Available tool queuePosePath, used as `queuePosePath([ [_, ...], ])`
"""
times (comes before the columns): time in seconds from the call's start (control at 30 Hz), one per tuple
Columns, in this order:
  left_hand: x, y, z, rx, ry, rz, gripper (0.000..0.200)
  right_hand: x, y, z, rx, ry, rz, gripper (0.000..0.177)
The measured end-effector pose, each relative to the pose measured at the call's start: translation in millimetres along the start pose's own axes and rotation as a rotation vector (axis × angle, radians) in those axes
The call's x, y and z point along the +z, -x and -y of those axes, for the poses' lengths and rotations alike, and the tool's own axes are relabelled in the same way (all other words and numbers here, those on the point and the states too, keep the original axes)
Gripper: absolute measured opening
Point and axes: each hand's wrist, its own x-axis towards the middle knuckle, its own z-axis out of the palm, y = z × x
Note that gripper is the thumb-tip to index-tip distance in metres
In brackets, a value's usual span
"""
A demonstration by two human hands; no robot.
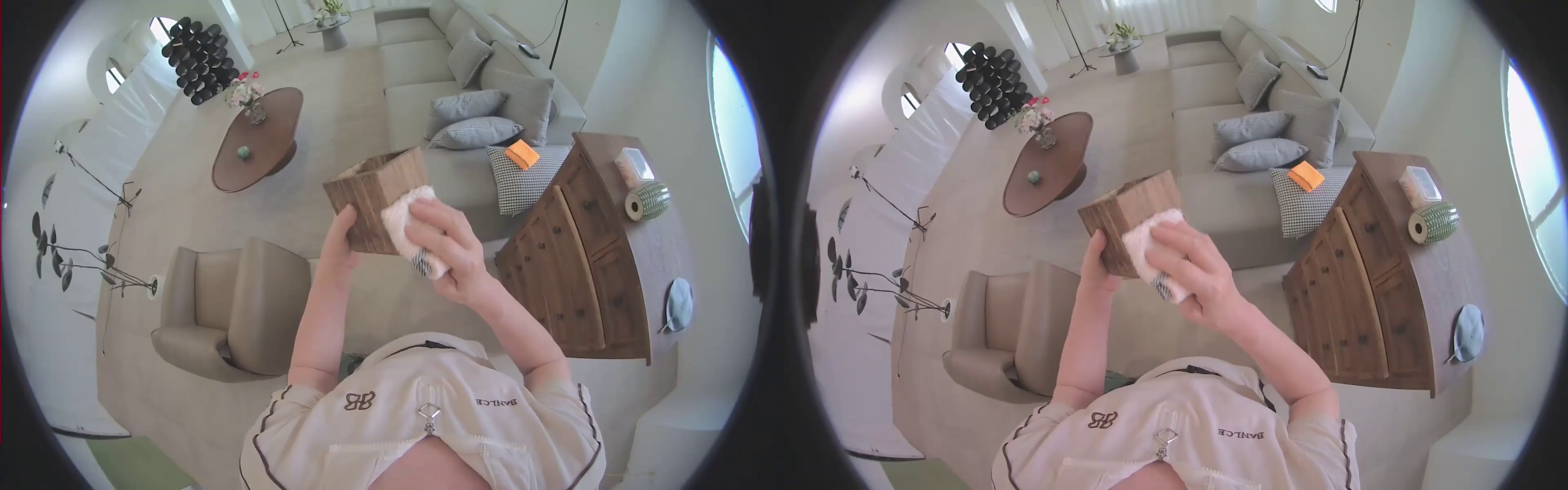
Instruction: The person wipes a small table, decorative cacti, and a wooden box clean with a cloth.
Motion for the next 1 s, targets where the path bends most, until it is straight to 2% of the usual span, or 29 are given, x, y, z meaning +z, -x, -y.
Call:
queuePosePath([
  [0.1, 2.2, 0.1, 2.0, -0.015, 0.055, -0.044, 0.065, -7.9, 8.9, -4.5, -0.147, 0.027, 0.070, 0.045],
  [0.2, 3.9, -2.6, 3.8, 0.025, 0.145, 0.011, 0.061, -16.7, 21.9, -11.4, -0.183, 0.130, 0.130, 0.038],
  [0.3, 3.8, -3.6, 6.6, 0.000, 0.194, 0.009, 0.064, -25.7, 29.1, -18.8, -0.188, 0.201, 0.142, 0.039],
  [0.4, 7.6, -2.6, 8.0, -0.060, 0.166, -0.146, 0.073, -30.2, 37.5, -32.2, -0.019, 0.213, 0.071, 0.051],
  [0.5, 12.8, -3.0, 12.6, -0.062, 0.084, -0.102, 0.067, -30.1, 27.9, -30.6, 0.173, 0.215, -0.047, 0.039],
  [0.6, 23.8, -5.8, 8.3, -0.066, -0.007, -0.004, 0.080, -25.5, 15.1, -24.1, 0.368, 0.157, -0.126, 0.038],
  [0.67, 34.2, -8.9, 4.0, 0.013, -0.084, 0.035, 0.087, -23.3, 7.2, -16.4, 0.447, 0.112, -0.155, 0.038],
  [0.8, 58.8, -11.1, -7.2, 0.125, -0.213, 0.018, 0.094, -18.4, -3.8, -2.5, 0.497, -0.022, -0.192, 0.037],
  [0.9, 65.1, -11.5, 1.3, 0.174, -0.243, -0.045, 0.103, -10.9, -4.2, -4.4, 0.539, -0.131, -0.309, 0.038],
  [1.0, 77.3, -7.2, 5.5, 0.240, -0.225, -0.001, 0.104, -5.6, -4.5, -11.5, 0.527, -0.119, -0.471, 0.037],
])
